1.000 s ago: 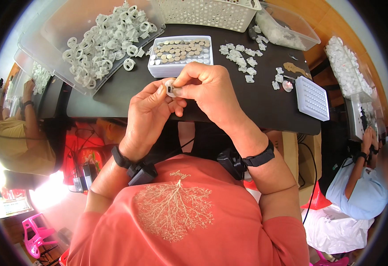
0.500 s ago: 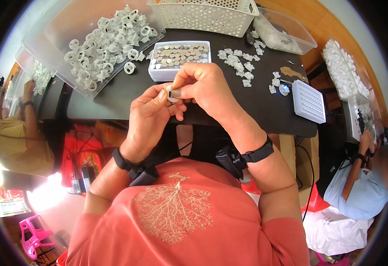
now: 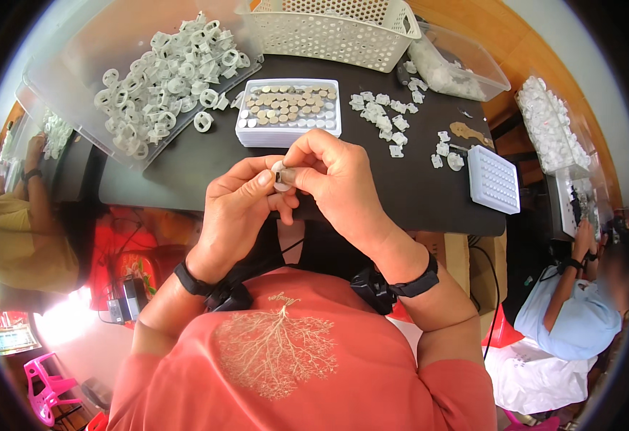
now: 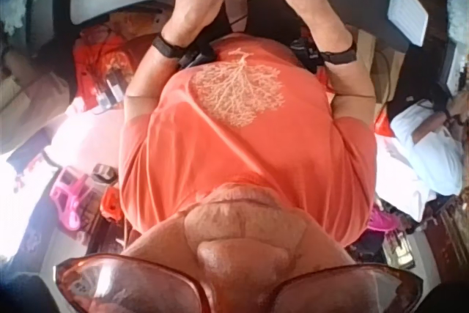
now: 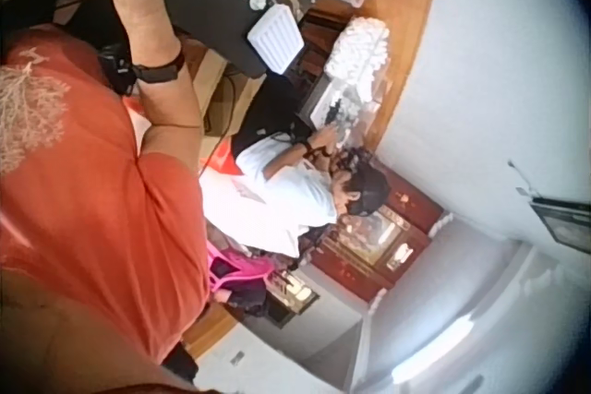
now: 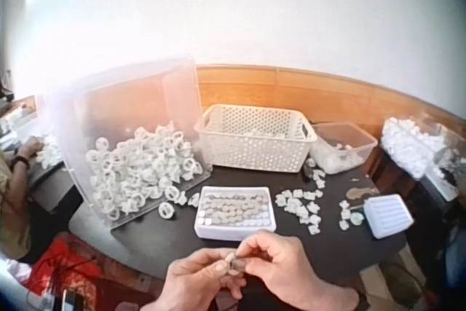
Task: Manually assembling small plastic and metal components at a workbench.
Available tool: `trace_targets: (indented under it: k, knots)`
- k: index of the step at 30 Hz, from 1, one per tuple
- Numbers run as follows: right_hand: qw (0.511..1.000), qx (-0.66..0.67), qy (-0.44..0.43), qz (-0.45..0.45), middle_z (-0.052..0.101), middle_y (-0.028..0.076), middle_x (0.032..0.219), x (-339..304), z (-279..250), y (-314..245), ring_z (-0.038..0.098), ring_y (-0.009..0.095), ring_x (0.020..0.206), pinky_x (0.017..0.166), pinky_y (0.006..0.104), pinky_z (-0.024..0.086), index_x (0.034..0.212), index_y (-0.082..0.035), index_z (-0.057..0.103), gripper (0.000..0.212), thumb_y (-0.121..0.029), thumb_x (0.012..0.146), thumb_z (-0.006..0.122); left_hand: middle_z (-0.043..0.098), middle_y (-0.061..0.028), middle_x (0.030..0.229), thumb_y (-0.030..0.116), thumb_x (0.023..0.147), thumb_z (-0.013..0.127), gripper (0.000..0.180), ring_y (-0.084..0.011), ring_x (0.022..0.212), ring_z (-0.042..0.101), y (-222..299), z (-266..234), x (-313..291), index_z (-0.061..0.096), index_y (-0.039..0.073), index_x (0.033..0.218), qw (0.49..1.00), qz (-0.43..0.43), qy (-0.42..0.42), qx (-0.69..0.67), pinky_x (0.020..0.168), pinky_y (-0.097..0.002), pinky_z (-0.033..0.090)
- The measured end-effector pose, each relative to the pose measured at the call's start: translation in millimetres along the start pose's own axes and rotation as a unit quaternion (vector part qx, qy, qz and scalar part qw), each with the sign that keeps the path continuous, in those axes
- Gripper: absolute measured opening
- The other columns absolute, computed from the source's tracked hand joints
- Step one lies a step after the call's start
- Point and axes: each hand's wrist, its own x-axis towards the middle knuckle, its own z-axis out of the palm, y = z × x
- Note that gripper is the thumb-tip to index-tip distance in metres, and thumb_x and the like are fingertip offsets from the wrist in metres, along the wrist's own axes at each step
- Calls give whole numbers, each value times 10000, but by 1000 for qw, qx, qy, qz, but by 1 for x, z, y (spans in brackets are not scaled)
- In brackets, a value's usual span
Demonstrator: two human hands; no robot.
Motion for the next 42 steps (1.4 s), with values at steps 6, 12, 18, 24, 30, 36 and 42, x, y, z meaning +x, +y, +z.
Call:
trace_targets:
  k: [6, 12, 18, 24, 30, 36, 42]
  knots:
    - [893, -344, 73, -279, 659, 90, 755, 47, -18, -8, 652, 246, 618, 552, 322, 500, 852, -65, 662, 86, 8, 812, 644, 665, -160, 994, 194, 1014, 571, 367, -253, 835, 669, 4, -9, 10, 568, -82, 1257, 997, -50, -8, -55, 651, -339, 544]
    - [799, -545, 4, -253, 695, 78, 854, 65, -23, -14, 663, 288, 691, 603, 370, 503, 876, -69, 701, 100, -27, 819, 630, 660, -162, 997, 205, 1015, 566, 373, -257, 835, 668, 7, -14, 10, 566, -80, 1257, 995, -58, -35, -69, 647, -339, 542]
    - [814, -535, -20, -225, 700, 79, 856, 70, -24, -17, 664, 299, 711, 645, 396, 508, 861, -66, 709, 102, -49, 803, 627, 656, -171, 1002, 206, 1014, 569, 367, -267, 849, 666, 6, -17, 12, 560, -71, 1254, 993, -68, -45, -89, 650, -340, 539]
    - [786, -567, -22, -244, 691, 87, 862, 73, -26, -12, 658, 316, 714, 643, 406, 508, 881, -59, 690, 98, -43, 810, 624, 646, -169, 988, 212, 1013, 574, 373, -273, 846, 654, 6, -15, 12, 551, -70, 1254, 992, -69, -46, -99, 665, -344, 517]
    - [788, -546, 13, -284, 664, 84, 842, 45, -19, -31, 653, 299, 706, 615, 363, 494, 903, -48, 647, 66, -19, 845, 634, 639, -168, 986, 221, 1012, 578, 375, -274, 852, 642, 3, -17, 11, 552, -62, 1257, 992, -55, -44, -103, 680, -344, 508]
    - [927, -320, -128, -148, 625, 100, 776, -15, 6, -40, 638, 236, 696, 641, 321, 482, 869, -16, 633, 60, -44, 856, 684, 669, -148, 1038, 147, 1015, 578, 305, -257, 872, 675, 2, -4, 13, 571, -78, 1221, 987, -32, 65, -140, 786, -371, 562]
    - [964, -220, -99, -113, 633, 80, 754, -24, 34, 6, 631, 239, 675, 626, 331, 487, 870, -26, 646, 69, -24, 837, 706, 664, -146, 1035, 179, 1013, 581, 295, -275, 996, 672, 5, -1, 9, 572, -28, 1222, 988, -53, 18, -143, 864, -390, 564]
